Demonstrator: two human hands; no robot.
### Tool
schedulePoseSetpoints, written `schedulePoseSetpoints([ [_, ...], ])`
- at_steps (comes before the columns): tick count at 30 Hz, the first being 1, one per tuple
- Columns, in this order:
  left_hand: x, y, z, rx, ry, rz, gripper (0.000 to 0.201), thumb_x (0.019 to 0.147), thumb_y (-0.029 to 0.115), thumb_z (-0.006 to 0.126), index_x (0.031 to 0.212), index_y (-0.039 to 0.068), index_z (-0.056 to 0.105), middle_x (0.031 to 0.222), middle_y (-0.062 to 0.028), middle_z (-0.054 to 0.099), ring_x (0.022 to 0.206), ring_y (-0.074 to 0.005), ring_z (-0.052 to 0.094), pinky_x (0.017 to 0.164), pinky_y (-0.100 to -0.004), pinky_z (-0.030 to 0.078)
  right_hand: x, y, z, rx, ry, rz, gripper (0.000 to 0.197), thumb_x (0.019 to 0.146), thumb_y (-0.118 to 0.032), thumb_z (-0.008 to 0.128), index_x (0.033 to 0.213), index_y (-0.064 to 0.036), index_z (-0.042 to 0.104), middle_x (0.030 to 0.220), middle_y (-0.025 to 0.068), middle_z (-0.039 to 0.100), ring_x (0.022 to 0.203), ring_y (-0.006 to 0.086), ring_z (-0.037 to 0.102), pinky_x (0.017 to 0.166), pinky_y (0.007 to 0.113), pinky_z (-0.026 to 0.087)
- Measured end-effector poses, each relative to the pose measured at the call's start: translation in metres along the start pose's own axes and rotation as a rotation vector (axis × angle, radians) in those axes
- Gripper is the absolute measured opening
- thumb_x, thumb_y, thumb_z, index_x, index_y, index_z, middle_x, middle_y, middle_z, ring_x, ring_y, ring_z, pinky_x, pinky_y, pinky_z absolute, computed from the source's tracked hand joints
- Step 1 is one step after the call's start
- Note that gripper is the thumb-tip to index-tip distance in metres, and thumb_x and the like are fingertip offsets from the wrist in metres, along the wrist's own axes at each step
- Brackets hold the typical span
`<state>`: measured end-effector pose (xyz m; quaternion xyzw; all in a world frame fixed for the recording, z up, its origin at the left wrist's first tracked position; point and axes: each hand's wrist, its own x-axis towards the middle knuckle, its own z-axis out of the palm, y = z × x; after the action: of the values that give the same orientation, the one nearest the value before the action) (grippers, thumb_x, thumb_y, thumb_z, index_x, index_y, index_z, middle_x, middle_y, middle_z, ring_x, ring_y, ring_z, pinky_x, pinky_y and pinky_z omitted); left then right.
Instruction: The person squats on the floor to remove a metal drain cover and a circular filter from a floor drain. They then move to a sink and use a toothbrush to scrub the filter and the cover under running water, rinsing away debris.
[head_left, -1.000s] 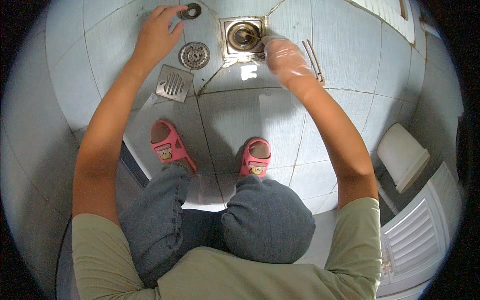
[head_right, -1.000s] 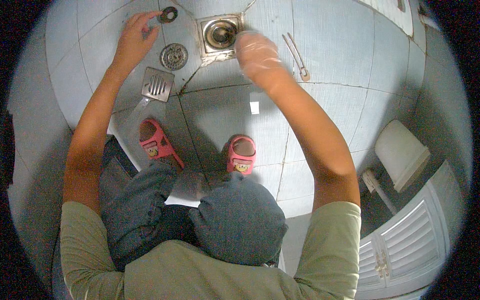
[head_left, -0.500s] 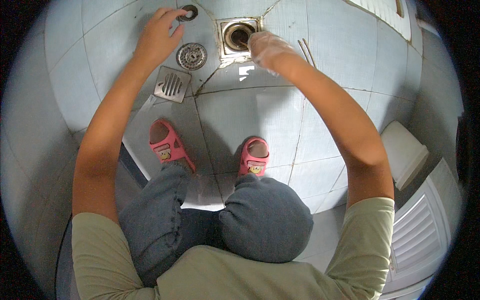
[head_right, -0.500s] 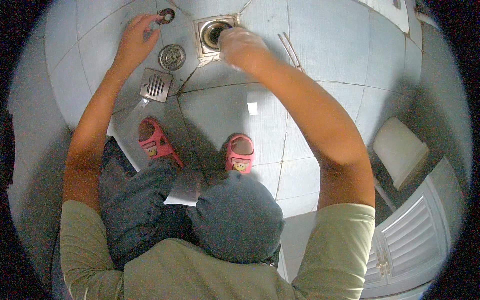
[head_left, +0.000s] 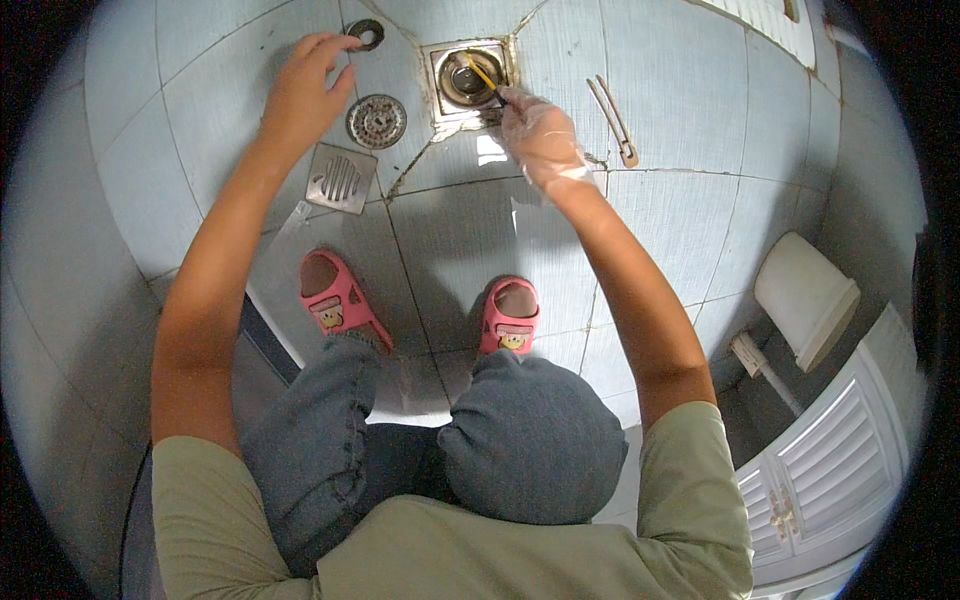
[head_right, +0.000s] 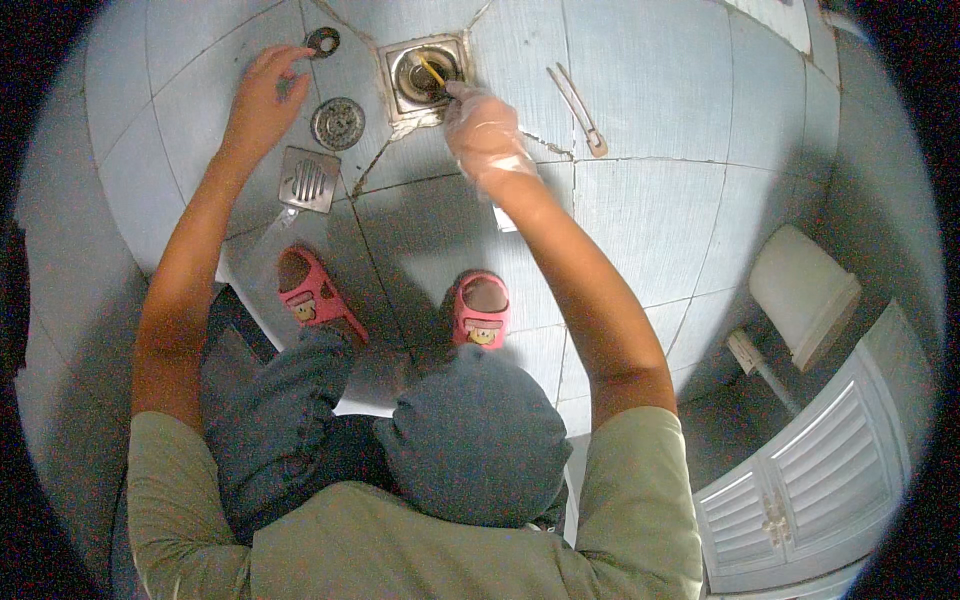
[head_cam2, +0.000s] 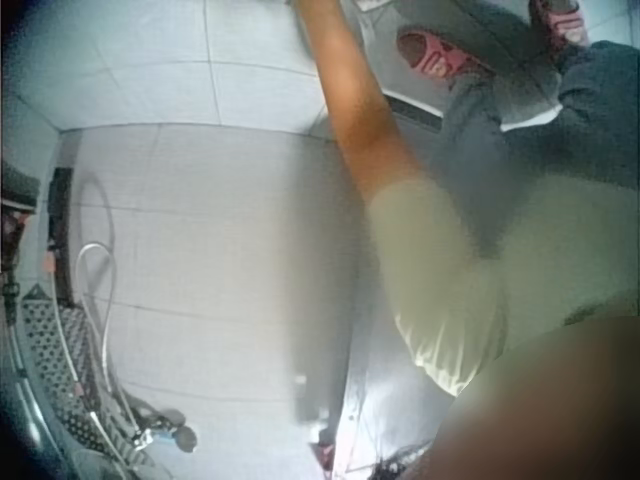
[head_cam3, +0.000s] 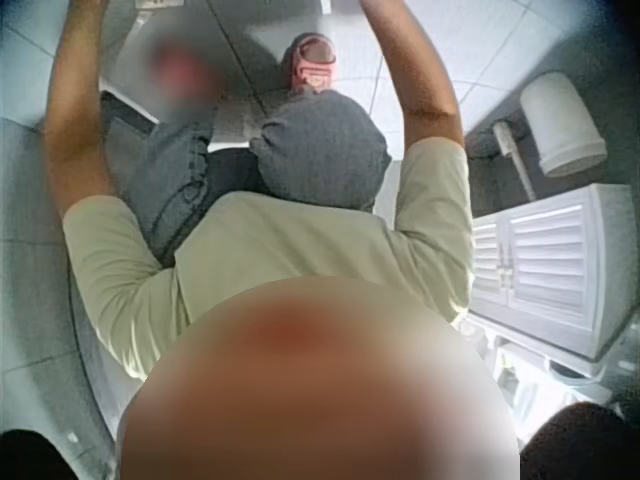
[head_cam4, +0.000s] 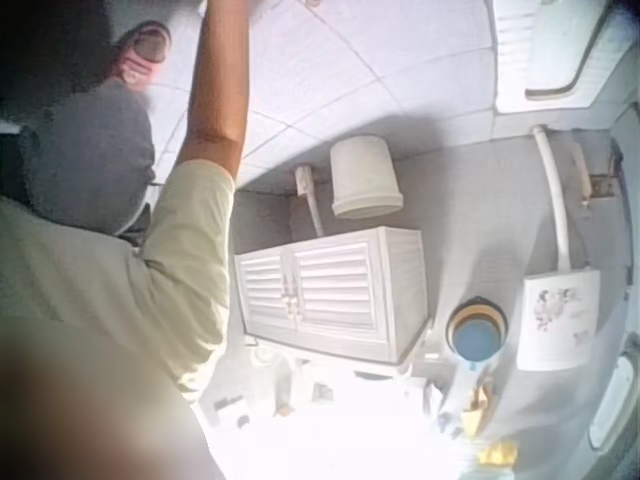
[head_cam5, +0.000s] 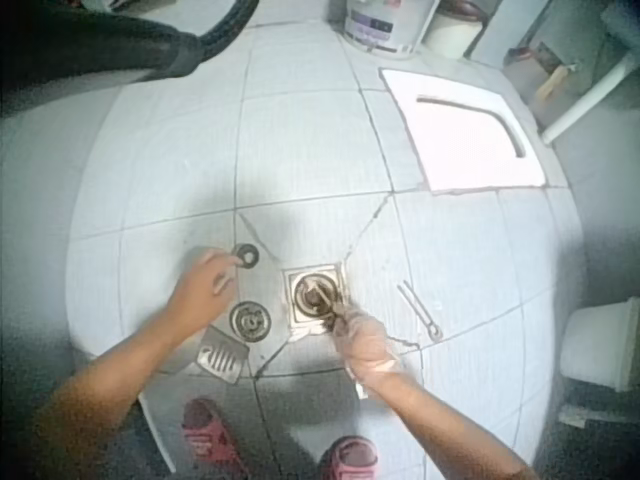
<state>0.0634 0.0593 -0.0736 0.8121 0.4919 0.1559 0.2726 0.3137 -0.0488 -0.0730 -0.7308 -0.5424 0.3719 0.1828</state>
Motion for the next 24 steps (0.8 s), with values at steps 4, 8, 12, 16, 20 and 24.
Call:
schedulePoseSetpoints([
  [4, 0.002, 0.005, 0.000, -0.018, 0.009, 0.035, 0.032, 0.078, 0.008, 0.059, 0.110, 0.013, 0.058, 0.109, -0.0104, 0.055, 0.080, -0.0209, 0.056, 0.081, -0.0328, 0.045, 0.007, -0.007, 0.008, -0.188, -0.068, -0.018, 0.034, 0.079, -0.007, 0.050, 0.112, -0.0078, 0.058, 0.102, 0.0201, 0.060, 0.095, 0.0356, 0.058, 0.085, 0.039, 0.046],
  [8, 0.001, 0.008, 0.002, -0.007, 0.008, 0.022, 0.032, 0.078, 0.009, 0.060, 0.110, 0.014, 0.058, 0.111, -0.0104, 0.054, 0.080, -0.0205, 0.056, 0.081, -0.0332, 0.045, -0.011, -0.015, 0.001, -0.269, -0.290, 0.004, 0.031, 0.082, -0.008, 0.050, 0.111, -0.0072, 0.060, 0.106, 0.0171, 0.060, 0.100, 0.0340, 0.056, 0.088, 0.037, 0.045],
  [12, 0.001, 0.008, 0.004, 0.024, 0.005, 0.054, 0.032, 0.078, 0.008, 0.060, 0.109, 0.013, 0.058, 0.111, -0.0100, 0.054, 0.080, -0.0207, 0.057, 0.081, -0.0329, 0.046, -0.001, 0.006, 0.000, -0.257, -0.156, -0.159, 0.033, 0.079, -0.004, 0.053, 0.111, -0.0075, 0.060, 0.106, 0.0188, 0.059, 0.098, 0.0336, 0.057, 0.087, 0.037, 0.045],
  [16, -0.001, 0.010, 0.008, 0.014, -0.008, 0.076, 0.031, 0.078, 0.007, 0.060, 0.109, 0.012, 0.058, 0.110, -0.0095, 0.054, 0.081, -0.0214, 0.057, 0.080, -0.0324, 0.046, 0.003, -0.003, -0.010, -0.314, -0.251, -0.098, 0.029, 0.079, -0.009, 0.058, 0.108, -0.0091, 0.062, 0.107, 0.0164, 0.060, 0.095, 0.0327, 0.058, 0.085, 0.037, 0.047],
  [20, -0.004, 0.010, 0.014, 0.030, -0.011, 0.110, 0.030, 0.078, 0.007, 0.060, 0.108, 0.011, 0.059, 0.109, -0.0097, 0.054, 0.083, -0.0222, 0.057, 0.080, -0.0325, 0.046, 0.019, 0.013, 0.000, -0.492, -0.157, -0.161, 0.025, 0.079, -0.008, 0.055, 0.104, -0.0097, 0.062, 0.100, 0.0168, 0.062, 0.090, 0.0326, 0.060, 0.080, 0.039, 0.048],
  [24, -0.004, 0.019, 0.007, -0.099, -0.051, 0.049, 0.026, 0.079, 0.011, 0.058, 0.106, 0.010, 0.058, 0.108, -0.0119, 0.055, 0.100, -0.0305, 0.054, 0.085, -0.0373, 0.044, 0.021, 0.020, -0.005, -0.520, -0.031, -0.143, 0.019, 0.080, -0.009, 0.051, 0.093, -0.0083, 0.065, 0.090, 0.0163, 0.065, 0.083, 0.0320, 0.063, 0.073, 0.041, 0.051],
])
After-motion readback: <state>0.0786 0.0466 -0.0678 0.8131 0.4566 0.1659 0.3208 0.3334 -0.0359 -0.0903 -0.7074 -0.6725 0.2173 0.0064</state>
